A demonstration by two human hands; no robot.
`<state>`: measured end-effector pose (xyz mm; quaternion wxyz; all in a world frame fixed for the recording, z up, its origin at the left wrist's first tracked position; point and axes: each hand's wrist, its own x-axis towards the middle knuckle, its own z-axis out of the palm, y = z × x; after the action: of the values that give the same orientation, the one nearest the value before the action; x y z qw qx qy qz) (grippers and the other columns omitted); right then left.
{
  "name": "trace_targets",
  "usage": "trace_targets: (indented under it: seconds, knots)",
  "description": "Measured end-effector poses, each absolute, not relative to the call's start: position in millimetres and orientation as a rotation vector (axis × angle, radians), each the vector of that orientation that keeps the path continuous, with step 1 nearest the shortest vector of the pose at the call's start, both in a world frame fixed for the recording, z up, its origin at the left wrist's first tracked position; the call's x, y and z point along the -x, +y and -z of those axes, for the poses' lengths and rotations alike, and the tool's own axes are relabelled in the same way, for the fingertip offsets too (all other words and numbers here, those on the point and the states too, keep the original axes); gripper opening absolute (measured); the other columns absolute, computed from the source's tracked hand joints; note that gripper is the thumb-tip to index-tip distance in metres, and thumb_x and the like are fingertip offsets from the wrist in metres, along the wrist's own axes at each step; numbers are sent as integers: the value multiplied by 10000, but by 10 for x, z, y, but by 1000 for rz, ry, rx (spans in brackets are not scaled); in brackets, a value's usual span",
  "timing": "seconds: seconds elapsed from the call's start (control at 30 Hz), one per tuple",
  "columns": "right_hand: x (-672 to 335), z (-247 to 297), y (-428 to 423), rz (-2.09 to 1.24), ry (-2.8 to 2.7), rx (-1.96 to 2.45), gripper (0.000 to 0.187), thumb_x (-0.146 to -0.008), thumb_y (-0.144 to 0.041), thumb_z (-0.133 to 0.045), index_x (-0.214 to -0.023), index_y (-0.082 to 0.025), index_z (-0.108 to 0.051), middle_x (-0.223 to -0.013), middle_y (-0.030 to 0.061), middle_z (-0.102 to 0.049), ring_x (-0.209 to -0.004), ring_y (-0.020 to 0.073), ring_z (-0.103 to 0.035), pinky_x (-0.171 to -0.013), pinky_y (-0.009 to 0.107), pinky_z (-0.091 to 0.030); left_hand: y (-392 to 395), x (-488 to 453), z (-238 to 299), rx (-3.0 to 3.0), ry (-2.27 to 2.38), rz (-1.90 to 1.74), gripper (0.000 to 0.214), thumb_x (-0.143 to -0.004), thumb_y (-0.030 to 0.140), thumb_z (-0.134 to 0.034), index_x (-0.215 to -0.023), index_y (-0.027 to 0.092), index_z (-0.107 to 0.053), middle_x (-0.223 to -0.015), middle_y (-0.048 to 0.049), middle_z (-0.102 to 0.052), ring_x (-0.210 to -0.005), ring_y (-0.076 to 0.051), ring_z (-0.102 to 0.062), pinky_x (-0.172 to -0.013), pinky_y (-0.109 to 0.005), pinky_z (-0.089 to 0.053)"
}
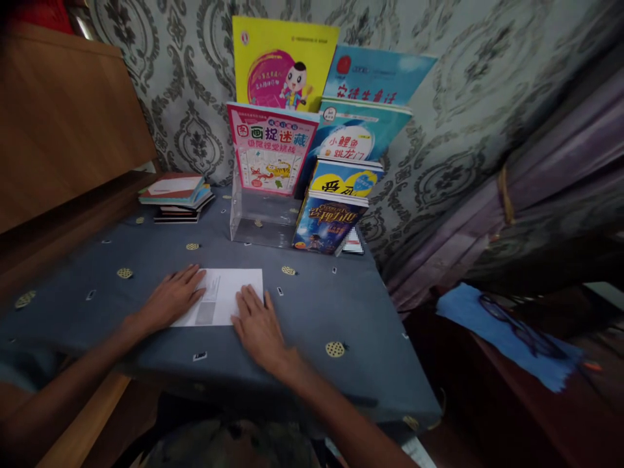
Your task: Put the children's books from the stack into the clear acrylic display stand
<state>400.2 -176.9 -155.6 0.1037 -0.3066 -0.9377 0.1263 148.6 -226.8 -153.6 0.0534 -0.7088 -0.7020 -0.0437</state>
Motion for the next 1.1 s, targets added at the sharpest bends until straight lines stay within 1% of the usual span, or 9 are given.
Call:
trace_targets:
  seconds: [0.2, 0.3, 0.37, 0.47, 0.6, 0.73, 0.87, 0.97, 1.1]
  knots:
    - [-4123, 1544, -2084, -551, -2739, 592, 448, -1033, -296, -490, -1464, -178, -514, -1533, 99, -518, -1494, 231, -368, -1274, 527, -208, -2239, -1582, 1560, 2088, -2101, 126, 421, -1013, 265, -367, -1364, 146, -568, -1473, -213, -552, -1373, -345, -518, -1062, -548, -450]
    - [-4163, 1506, -2039, -667, -2668, 560, 381, -1012, -289, -543, -1385, -225, -594, -1461, 67, -600, -1434, 223, -454, -1265, 518, -221, -2329, -1698, 1590, 2166, -2058, 75, 452, -1018, 224, -338, -1402, 135, -558, -1488, -209, -539, -1393, -327, -507, -1089, -534, -447]
    - [-4189, 1499, -1981, -722, -2595, 531, 306, -1003, -274, -559, -1290, -242, -659, -1332, 48, -692, -1336, 208, -551, -1243, 487, -275, -2430, -1818, 1629, 2273, -2024, 41, 483, -1031, 333, -376, -1443, 139, -537, -1516, -207, -506, -1424, -339, -468, -1109, -537, -438]
    - [-4231, 1555, -1866, -715, -2460, 526, 265, -1018, -269, -519, -1215, -220, -690, -1193, 61, -744, -1201, 188, -630, -1169, 427, -393, -2598, -2003, 1722, 2427, -1941, 54, 681, -975, 618, -442, -1511, 200, -473, -1581, -188, -408, -1467, -373, -390, -1144, -573, -393]
    - [-4261, 1684, -1661, -602, -2420, 586, 329, -1039, -327, -482, -1302, -207, -638, -1333, 109, -676, -1300, 213, -571, -1174, 456, -394, -2750, -2136, 1847, 2482, -1881, 114, 912, -849, 787, -499, -1573, 252, -355, -1628, -172, -285, -1504, -402, -289, -1176, -612, -327]
    - [-4235, 1684, -1510, -527, -2522, 708, 366, -1023, -339, -508, -1350, -211, -613, -1453, 123, -595, -1405, 241, -487, -1224, 507, -305, -2802, -2131, 1943, 2515, -1835, 114, 964, -818, 779, -554, -1593, 276, -281, -1641, -168, -238, -1509, -419, -263, -1167, -642, -317]
    - [-4218, 1548, -1538, -510, -2590, 771, 382, -1022, -337, -513, -1375, -216, -592, -1486, 123, -565, -1431, 233, -455, -1235, 491, -269, -2845, -2085, 2103, 2509, -1720, 107, 1101, -698, 732, -708, -1601, 277, -270, -1654, -174, -218, -1509, -443, -256, -1164, -635, -321]
    - [-4250, 1459, -1641, -501, -2628, 792, 377, -1010, -361, -545, -1350, -207, -600, -1470, 127, -577, -1419, 238, -457, -1233, 496, -251, -2889, -2043, 2254, 2395, -1611, 186, 976, -721, 552, -751, -1573, 282, -361, -1647, -148, -291, -1509, -414, -288, -1192, -589, -298]
    - [-4375, 1427, -1802, -478, -2663, 785, 384, -995, -414, -574, -1313, -202, -611, -1429, 126, -601, -1377, 255, -468, -1211, 518, -255, -2950, -1989, 2346, 2304, -1384, 323, 731, -754, 395, -703, -1455, 270, -537, -1566, -129, -468, -1453, -370, -416, -1215, -529, -272]
